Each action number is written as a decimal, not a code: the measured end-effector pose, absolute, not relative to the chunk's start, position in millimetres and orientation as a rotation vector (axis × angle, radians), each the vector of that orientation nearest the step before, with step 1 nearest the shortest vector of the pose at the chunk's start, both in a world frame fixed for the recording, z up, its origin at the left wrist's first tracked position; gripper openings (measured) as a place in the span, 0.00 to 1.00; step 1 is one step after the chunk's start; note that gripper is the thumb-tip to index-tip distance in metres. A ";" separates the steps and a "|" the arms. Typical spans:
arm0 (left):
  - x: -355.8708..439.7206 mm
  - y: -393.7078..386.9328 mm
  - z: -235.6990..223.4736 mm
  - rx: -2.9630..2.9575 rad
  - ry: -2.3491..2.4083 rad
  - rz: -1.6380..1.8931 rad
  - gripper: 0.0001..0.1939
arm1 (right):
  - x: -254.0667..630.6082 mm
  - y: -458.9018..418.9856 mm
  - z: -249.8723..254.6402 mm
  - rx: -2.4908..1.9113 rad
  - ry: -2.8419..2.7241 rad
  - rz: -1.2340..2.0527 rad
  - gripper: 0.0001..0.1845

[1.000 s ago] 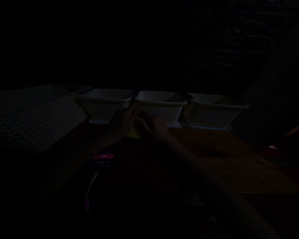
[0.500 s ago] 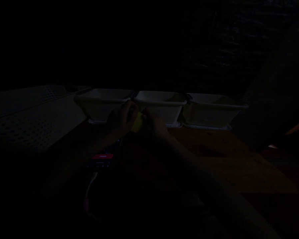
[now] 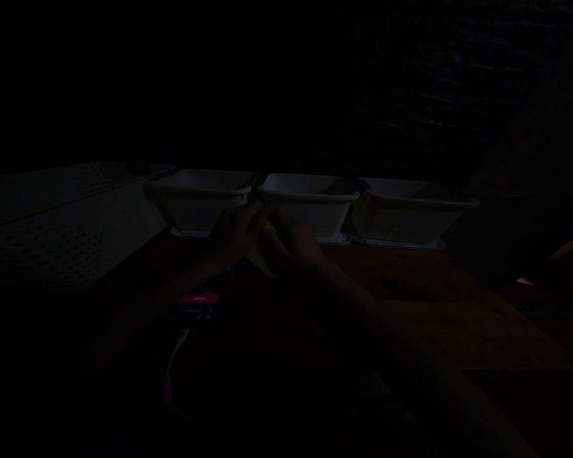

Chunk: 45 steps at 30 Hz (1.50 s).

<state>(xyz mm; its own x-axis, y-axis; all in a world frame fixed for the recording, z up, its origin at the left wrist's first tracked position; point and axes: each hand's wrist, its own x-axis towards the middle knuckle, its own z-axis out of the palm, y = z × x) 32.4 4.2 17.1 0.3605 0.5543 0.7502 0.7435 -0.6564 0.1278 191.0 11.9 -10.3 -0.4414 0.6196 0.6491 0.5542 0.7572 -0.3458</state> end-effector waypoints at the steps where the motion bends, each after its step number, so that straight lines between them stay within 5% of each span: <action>1: 32.8 4.3 17.2 -2.397 -1.157 -1.180 0.14 | 190.7 11.8 -10.7 -0.886 -2.153 0.095 0.25; 30: 28.3 6.6 16.9 -2.323 -1.278 -1.139 0.21 | 189.3 9.4 -8.5 -0.927 -2.024 0.161 0.25; 45: 31.9 1.7 15.4 -2.332 -1.252 -1.087 0.18 | 190.9 15.5 -11.4 -0.891 -1.953 0.048 0.16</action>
<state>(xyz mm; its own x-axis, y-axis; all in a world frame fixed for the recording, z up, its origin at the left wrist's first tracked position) 31.9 1.7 15.4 0.3414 0.5941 0.7283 0.8045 -0.5854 0.1004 190.9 15.5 -11.4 -0.2788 0.6018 0.7484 0.5647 0.7331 -0.3791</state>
